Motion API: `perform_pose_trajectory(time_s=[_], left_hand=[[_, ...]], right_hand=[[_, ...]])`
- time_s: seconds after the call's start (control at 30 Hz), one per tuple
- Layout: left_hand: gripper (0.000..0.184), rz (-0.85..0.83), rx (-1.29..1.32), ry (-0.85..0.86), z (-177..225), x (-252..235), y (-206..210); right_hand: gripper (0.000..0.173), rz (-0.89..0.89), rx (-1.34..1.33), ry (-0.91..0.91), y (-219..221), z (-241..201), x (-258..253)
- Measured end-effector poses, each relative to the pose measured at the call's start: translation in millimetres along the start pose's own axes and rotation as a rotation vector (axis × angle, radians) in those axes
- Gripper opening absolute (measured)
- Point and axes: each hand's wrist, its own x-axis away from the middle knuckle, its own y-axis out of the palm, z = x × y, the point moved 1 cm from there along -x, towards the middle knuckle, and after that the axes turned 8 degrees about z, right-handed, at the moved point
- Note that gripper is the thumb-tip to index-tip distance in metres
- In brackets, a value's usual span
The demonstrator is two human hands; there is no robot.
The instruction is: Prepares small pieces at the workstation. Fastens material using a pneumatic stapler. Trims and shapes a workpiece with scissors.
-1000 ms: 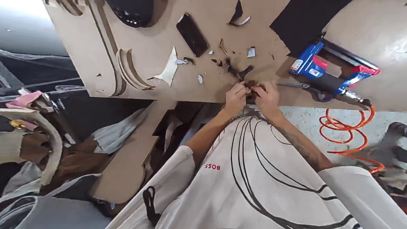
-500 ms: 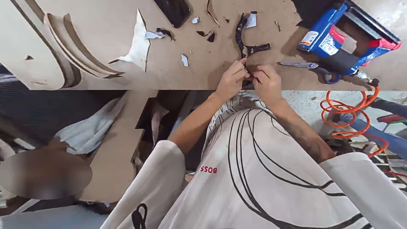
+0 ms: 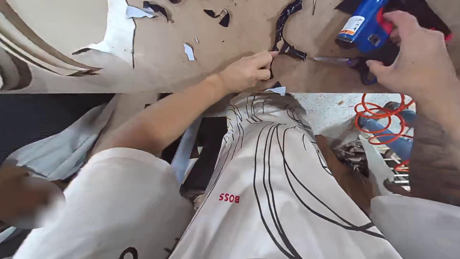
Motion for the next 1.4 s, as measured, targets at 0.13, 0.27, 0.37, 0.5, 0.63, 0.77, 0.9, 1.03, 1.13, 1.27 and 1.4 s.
perform_pose_trajectory(time_s=[0.13,0.27,0.37,0.5,0.63,0.77,0.9,1.03,1.13,1.27,1.4], left_hand=[[0.019,-0.081,0.033,0.042,-6.7,-3.5,-7.0],[0.016,-0.066,0.049,0.045,-6.5,-3.0,-6.4],[0.019,0.034,0.014,0.104,-11.7,-1.1,-2.3],[0.020,0.133,0.010,0.101,-15.0,3.5,-0.5],[0.018,0.162,0.000,0.111,-14.3,4.4,0.7],[0.019,0.172,-0.011,0.132,-14.9,5.0,1.6],[0.020,0.186,-0.019,0.149,-16.6,6.0,3.1],[0.020,0.186,0.002,0.151,-17.4,5.1,2.2],[0.020,0.188,-0.005,0.145,-16.5,5.3,2.3],[0.019,0.192,-0.005,0.146,-15.6,5.1,1.2],[0.017,0.186,0.001,0.142,-17.8,4.9,1.8]], right_hand=[[0.063,0.023,0.168,-0.008,-16.7,-38.7,37.5],[0.043,0.028,0.139,-0.389,-7.9,-90.8,52.8],[0.038,0.013,0.125,-0.566,13.7,-114.7,37.1],[0.034,-0.026,0.192,-0.593,26.9,-127.4,19.1],[0.031,-0.045,0.232,-0.598,29.3,-132.9,7.5],[0.032,-0.060,0.256,-0.597,31.6,-137.2,3.8],[0.033,-0.094,0.285,-0.561,31.6,-140.7,1.9],[0.032,-0.078,0.288,-0.549,31.0,-140.4,1.5],[0.034,-0.058,0.268,-0.530,31.5,-139.6,0.8],[0.033,-0.079,0.280,-0.520,30.4,-140.8,-2.2],[0.037,-0.021,0.191,-0.488,19.8,-133.5,2.6]])
